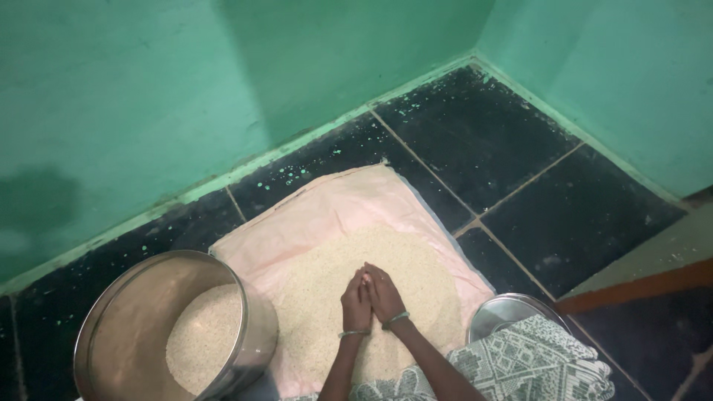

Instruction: The person scoops grains from a pile on a pink cloth using both hands and transfers them into a metal pot. This repetitive action continues throughout the video, gradually moving the grains from the cloth to the pot.

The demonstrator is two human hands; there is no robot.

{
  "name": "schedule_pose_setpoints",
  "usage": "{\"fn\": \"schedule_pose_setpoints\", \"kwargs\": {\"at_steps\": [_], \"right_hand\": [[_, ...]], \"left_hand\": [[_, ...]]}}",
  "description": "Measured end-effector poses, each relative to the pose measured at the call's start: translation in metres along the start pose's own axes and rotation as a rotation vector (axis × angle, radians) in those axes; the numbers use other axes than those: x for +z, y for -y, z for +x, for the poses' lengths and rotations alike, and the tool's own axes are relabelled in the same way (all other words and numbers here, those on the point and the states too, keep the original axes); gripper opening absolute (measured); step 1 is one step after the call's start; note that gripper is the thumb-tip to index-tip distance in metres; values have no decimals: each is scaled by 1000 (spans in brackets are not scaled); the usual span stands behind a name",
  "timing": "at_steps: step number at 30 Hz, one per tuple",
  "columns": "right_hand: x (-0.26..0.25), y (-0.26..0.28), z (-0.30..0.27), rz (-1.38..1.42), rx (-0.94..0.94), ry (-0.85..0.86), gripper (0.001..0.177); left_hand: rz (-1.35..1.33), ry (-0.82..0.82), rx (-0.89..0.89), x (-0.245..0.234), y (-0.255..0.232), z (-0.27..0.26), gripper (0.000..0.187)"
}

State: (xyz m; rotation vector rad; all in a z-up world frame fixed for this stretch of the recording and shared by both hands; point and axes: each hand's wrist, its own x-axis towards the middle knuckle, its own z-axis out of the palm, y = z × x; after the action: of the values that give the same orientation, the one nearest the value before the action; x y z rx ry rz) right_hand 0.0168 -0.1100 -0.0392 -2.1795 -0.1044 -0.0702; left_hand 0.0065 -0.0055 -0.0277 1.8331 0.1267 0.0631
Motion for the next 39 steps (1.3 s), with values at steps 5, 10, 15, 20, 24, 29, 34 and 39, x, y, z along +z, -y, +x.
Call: {"fn": "schedule_pose_setpoints", "kwargs": {"at_steps": [5, 10, 15, 20, 24, 29, 34, 39], "right_hand": [[4, 15, -19, 115, 116, -67, 55], [21, 5, -27, 458, 270, -218, 57], [44, -39, -20, 865, 306, -337, 52], [55, -56, -17, 1022, 340, -374, 39], [49, -39, -21, 1000, 399, -372, 42], [35, -18, -23, 1007, 476, -330, 48], [31, -15, -23, 1163, 551, -306, 47], [21, -4, -20, 1403, 585, -322, 46]], "left_hand": [[-235, -68, -101, 12, 20, -15, 44], [-663, -155, -101, 28, 60, -11, 47], [-938, -300, -235, 41, 85, -6, 49], [-1003, -312, -213, 48, 96, -2, 51], [-773, -263, -143, 48, 89, -8, 56], [-630, -239, -135, 46, 75, -11, 56], [-738, -251, -114, 49, 63, -13, 52], [-890, -270, -194, 40, 31, -16, 45]]}}
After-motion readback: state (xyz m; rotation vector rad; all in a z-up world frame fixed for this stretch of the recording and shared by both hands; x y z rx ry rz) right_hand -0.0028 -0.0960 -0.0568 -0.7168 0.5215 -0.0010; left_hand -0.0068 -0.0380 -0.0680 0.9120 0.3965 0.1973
